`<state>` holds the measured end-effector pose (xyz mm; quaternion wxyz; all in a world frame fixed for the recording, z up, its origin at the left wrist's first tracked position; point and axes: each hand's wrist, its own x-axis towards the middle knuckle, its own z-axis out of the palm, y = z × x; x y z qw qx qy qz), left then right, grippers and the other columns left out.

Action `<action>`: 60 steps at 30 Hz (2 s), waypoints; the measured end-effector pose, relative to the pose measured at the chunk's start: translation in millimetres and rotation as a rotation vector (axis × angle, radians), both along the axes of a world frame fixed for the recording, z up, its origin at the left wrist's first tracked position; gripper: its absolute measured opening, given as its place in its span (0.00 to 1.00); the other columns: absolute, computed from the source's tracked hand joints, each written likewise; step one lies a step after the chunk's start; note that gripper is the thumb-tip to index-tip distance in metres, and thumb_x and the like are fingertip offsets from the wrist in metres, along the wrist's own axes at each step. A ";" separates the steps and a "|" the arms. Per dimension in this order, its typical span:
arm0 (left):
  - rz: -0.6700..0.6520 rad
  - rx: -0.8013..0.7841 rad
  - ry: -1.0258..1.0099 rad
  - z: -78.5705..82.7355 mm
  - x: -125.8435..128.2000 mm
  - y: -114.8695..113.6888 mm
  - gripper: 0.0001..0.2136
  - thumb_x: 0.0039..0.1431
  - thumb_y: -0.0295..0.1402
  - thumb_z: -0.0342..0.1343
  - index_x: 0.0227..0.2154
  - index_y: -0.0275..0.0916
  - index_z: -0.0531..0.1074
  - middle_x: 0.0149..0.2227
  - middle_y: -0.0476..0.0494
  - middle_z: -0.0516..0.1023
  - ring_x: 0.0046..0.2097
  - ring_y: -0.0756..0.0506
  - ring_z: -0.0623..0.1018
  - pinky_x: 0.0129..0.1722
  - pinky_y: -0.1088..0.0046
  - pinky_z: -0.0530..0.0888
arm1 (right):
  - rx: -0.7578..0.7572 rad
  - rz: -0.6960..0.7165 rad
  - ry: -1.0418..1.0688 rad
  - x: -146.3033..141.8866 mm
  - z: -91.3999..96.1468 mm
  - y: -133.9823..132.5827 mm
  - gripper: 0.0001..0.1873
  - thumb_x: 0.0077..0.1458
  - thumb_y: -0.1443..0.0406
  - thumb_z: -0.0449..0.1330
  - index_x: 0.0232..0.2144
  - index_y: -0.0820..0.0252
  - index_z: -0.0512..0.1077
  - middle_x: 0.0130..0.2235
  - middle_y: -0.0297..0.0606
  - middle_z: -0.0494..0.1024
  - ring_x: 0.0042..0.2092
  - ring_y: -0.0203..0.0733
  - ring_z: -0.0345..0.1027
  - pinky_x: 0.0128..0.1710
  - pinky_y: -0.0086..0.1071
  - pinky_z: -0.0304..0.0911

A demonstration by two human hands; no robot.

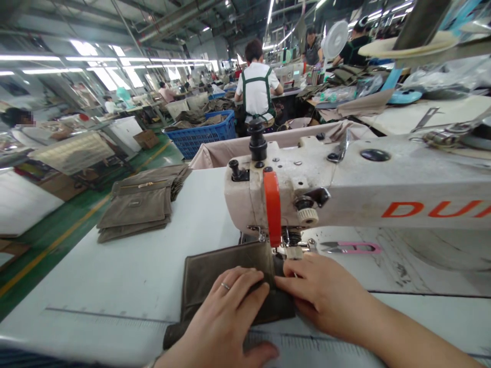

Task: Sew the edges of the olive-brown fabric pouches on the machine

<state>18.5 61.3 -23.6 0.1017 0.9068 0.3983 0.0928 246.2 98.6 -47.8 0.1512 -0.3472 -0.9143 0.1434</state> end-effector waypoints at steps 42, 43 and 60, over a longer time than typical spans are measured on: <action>-0.178 0.176 -0.147 -18.0 -18.8 81.7 0.12 0.63 0.37 0.55 0.47 0.40 0.73 0.48 0.44 0.76 0.52 0.43 0.73 0.55 0.60 0.69 | 0.123 -0.316 0.152 -3.1 -8.4 2.8 0.11 0.58 0.71 0.50 0.41 0.62 0.69 0.44 0.47 0.70 0.45 0.50 0.64 0.44 0.44 0.64; -0.164 0.169 -0.167 -19.5 -21.4 82.0 0.11 0.64 0.36 0.54 0.47 0.40 0.73 0.48 0.44 0.77 0.50 0.44 0.73 0.55 0.61 0.69 | 0.158 -0.351 0.150 -1.8 -7.3 4.5 0.09 0.59 0.70 0.50 0.39 0.62 0.69 0.43 0.48 0.70 0.45 0.51 0.63 0.43 0.44 0.64; -0.063 0.158 -0.358 -25.8 6.7 60.0 0.06 0.62 0.27 0.53 0.37 0.39 0.75 0.39 0.47 0.81 0.40 0.48 0.79 0.46 0.68 0.75 | 0.070 -0.158 0.255 -9.6 -11.9 1.6 0.11 0.59 0.71 0.53 0.39 0.57 0.73 0.38 0.39 0.75 0.41 0.44 0.67 0.42 0.37 0.64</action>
